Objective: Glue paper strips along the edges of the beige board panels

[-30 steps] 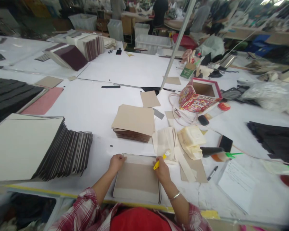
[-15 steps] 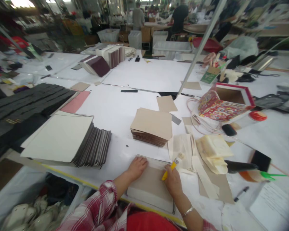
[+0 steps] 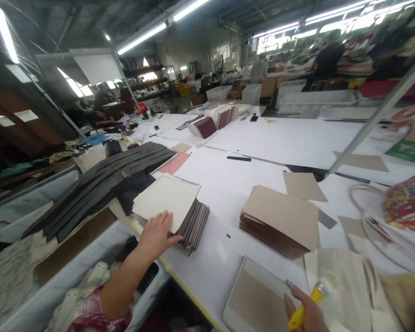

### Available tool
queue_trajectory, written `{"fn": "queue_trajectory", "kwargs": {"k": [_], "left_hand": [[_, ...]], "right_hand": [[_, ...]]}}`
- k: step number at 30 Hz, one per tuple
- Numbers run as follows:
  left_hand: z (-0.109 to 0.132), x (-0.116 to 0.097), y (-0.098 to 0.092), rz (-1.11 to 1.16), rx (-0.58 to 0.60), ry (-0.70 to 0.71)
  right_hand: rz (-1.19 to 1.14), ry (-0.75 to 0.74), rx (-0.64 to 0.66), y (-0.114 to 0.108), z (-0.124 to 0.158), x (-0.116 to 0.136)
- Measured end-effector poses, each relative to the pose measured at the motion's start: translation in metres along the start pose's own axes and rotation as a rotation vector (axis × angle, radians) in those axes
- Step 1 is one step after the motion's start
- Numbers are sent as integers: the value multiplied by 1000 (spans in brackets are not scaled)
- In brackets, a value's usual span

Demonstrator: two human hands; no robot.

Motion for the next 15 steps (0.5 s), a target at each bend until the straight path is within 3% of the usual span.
{"fn": "queue_trajectory", "kwargs": {"k": [1,3,5,6,8,11,15], "left_hand": [[6,-3,2,-9,21,66],[27,-25,0,11,-98,206],[55,-63,-4,75,-245,394],[70,-86,-3,116,-265,516],[97,-134,7,188,-215,794],[122,-190,39,242,-137,1068],[119,-234,106,283,11,1131]], "right_hand": [[-71,-12,30,3,-4,20],[-250,-20,122,8,-10,61],[-486,-30,236,12,-13,101],[-603,-24,284,13,-15,118],[-640,23,251,8,-17,133],[-454,124,142,-5,-8,109],[-299,239,195,-11,31,24]]}}
Point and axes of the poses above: each hand's wrist, its own z-axis away from the middle knuckle, its own y-axis out of the palm, x = y × z, the point moved 5 cm from there along -z, towards the middle knuckle, and after that the axes turned 12 degrees about x, right-handed, at the moved point
